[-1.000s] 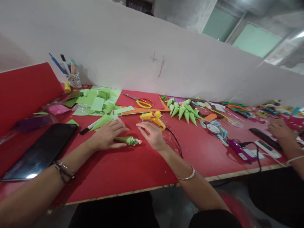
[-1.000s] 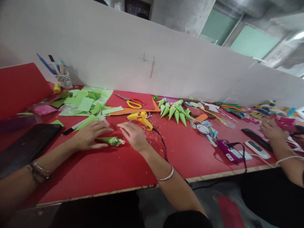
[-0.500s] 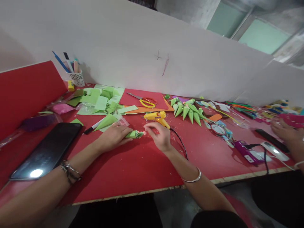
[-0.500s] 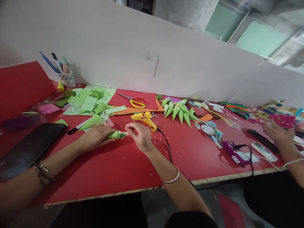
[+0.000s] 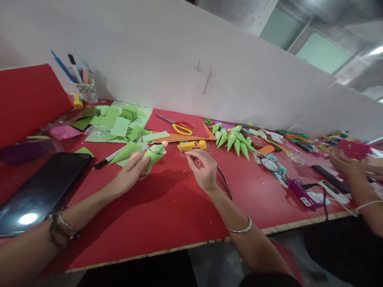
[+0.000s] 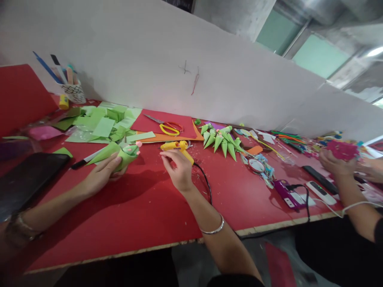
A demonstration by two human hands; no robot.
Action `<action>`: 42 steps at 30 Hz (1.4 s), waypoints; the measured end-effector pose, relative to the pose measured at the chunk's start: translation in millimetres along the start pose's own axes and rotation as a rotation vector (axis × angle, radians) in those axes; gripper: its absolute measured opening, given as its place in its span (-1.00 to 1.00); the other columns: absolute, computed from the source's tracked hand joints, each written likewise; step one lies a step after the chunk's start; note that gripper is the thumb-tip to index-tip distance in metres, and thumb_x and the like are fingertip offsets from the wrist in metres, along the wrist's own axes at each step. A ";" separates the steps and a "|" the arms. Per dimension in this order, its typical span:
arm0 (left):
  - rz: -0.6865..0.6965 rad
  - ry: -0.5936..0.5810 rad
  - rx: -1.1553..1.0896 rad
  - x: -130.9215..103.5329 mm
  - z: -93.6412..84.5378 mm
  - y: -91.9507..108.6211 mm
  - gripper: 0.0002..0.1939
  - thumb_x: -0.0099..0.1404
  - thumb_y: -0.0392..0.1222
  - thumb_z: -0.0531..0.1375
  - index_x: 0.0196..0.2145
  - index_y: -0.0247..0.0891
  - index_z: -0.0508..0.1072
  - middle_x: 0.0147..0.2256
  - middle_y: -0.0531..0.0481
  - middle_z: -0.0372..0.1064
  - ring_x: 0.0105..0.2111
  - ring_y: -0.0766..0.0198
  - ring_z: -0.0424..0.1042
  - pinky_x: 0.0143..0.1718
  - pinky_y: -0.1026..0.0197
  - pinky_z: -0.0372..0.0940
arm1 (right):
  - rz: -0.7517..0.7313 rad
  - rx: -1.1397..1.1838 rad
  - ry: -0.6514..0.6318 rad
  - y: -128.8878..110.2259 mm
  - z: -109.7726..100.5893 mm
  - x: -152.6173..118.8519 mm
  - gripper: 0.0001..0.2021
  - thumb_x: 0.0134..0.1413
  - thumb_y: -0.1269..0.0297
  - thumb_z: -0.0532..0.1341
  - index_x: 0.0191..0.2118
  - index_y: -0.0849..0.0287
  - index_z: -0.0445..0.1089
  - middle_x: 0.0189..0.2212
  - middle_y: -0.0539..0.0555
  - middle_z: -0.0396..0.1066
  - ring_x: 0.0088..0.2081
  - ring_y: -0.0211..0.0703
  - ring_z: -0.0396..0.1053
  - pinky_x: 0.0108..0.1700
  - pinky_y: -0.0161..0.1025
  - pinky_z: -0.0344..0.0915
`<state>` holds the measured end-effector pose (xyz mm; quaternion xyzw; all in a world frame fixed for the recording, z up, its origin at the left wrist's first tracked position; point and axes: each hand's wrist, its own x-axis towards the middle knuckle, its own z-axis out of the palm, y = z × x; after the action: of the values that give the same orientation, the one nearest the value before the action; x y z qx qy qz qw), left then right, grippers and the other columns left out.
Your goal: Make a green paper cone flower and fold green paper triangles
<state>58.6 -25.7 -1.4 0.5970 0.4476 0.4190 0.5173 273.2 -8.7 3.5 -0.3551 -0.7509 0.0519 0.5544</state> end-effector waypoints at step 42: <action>-0.266 -0.355 -0.152 -12.4 8.7 -0.8 -0.51 0.18 0.21 0.00 -0.64 -0.23 0.05 -0.71 0.20 -0.07 -0.74 0.50 -0.11 -0.74 0.36 -0.15 | 0.084 0.110 -0.057 -22.3 -1.4 -3.0 -0.90 0.05 0.45 0.16 -0.34 0.13 0.38 -0.43 0.00 0.42 -0.37 -0.27 0.36 -0.30 -0.29 0.33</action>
<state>63.8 -39.8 -3.6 0.5563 0.3915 0.2683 0.6821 264.2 -27.4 12.2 -0.3537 -0.7467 0.1266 0.5490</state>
